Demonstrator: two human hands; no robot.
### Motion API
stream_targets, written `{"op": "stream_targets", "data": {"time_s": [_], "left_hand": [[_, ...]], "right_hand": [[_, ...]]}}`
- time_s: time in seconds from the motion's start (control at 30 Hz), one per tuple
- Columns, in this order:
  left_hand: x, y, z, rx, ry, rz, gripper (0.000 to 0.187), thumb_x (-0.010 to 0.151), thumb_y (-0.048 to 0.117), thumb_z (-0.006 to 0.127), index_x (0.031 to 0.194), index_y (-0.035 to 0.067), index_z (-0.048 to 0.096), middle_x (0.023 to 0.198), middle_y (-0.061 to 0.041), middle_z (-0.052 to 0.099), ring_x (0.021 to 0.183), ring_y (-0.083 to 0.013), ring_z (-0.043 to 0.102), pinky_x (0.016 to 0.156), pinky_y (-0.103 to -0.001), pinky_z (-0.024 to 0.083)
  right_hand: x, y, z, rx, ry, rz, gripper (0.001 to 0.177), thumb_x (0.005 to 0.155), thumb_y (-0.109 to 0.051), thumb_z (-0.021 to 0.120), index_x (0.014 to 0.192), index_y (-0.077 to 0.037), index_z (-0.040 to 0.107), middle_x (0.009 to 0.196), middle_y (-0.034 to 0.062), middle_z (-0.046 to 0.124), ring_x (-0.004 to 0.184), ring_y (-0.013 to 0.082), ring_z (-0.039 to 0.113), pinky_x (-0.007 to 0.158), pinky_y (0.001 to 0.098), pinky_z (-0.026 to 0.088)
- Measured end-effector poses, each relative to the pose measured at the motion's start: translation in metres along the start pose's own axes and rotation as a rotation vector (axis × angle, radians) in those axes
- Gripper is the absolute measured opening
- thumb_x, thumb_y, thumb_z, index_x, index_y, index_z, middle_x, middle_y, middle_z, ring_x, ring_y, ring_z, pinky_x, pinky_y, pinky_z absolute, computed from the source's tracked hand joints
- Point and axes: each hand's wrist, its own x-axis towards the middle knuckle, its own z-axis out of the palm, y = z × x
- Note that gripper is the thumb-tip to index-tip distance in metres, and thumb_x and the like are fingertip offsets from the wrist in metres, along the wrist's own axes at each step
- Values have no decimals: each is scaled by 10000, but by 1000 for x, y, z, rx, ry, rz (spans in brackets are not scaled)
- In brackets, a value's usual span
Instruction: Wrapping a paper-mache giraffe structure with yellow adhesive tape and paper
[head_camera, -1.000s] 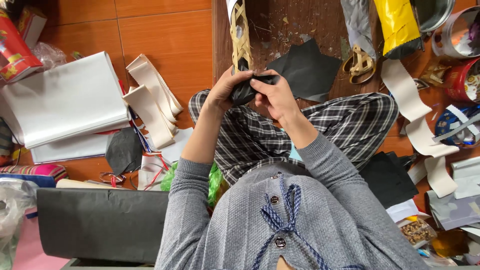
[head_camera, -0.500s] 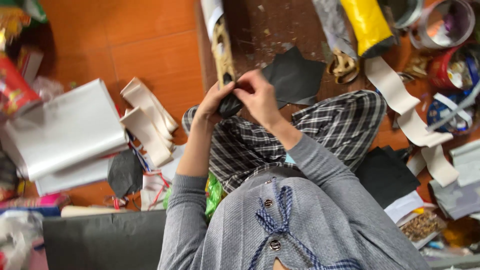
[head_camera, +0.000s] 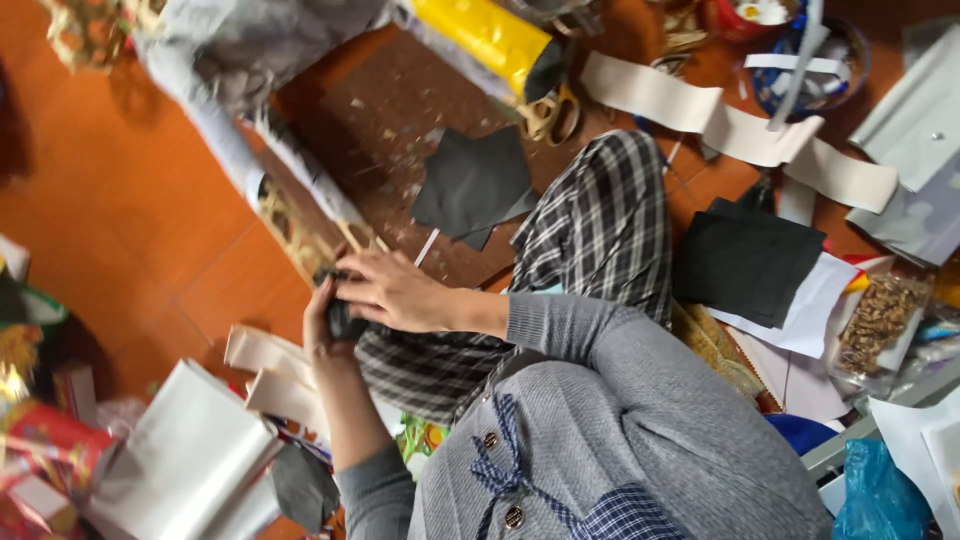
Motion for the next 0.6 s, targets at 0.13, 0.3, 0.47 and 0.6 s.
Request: {"op": "stream_targets", "data": {"time_s": [0.13, 0.3, 0.47, 0.6], "left_hand": [[3, 0, -18, -117, 15, -51, 265, 924, 154, 651, 1059, -59, 570, 989, -241, 676, 888, -418, 697, 811, -546, 574], [2, -9, -31, -55, 11, 26, 224, 880, 135, 630, 1061, 23, 560, 1014, -219, 612, 890, -393, 659, 843, -539, 534], [-11, -11, -11, -28, -83, 65, 411, 874, 127, 661, 1227, 16, 483, 948, -184, 569, 822, -309, 620, 803, -380, 513], [-10, -14, -12, -13, -230, 50, 632, 858, 171, 683, 1414, 35, 416, 914, -137, 517, 773, -232, 568, 735, -283, 506]], "right_hand": [[-21, 32, -73, 384, -19, -39, 516, 1032, -299, 505, 1516, -217, 345, 1356, 357, 432, 1244, 554, 465, 1057, 541, 394], [-92, 166, -139, -152, -275, 478, 267, 916, -351, 607, 815, -148, 747, 734, 125, 703, 736, 323, 692, 729, 429, 526], [-134, 360, -192, -561, 17, 708, 125, 849, -134, 609, 877, -59, 705, 823, 169, 691, 809, 384, 657, 715, 488, 513], [-134, 367, -238, -552, -95, 921, 526, 944, -66, 490, 1455, -66, 365, 1267, 194, 502, 1192, 390, 426, 948, 533, 313]]}}
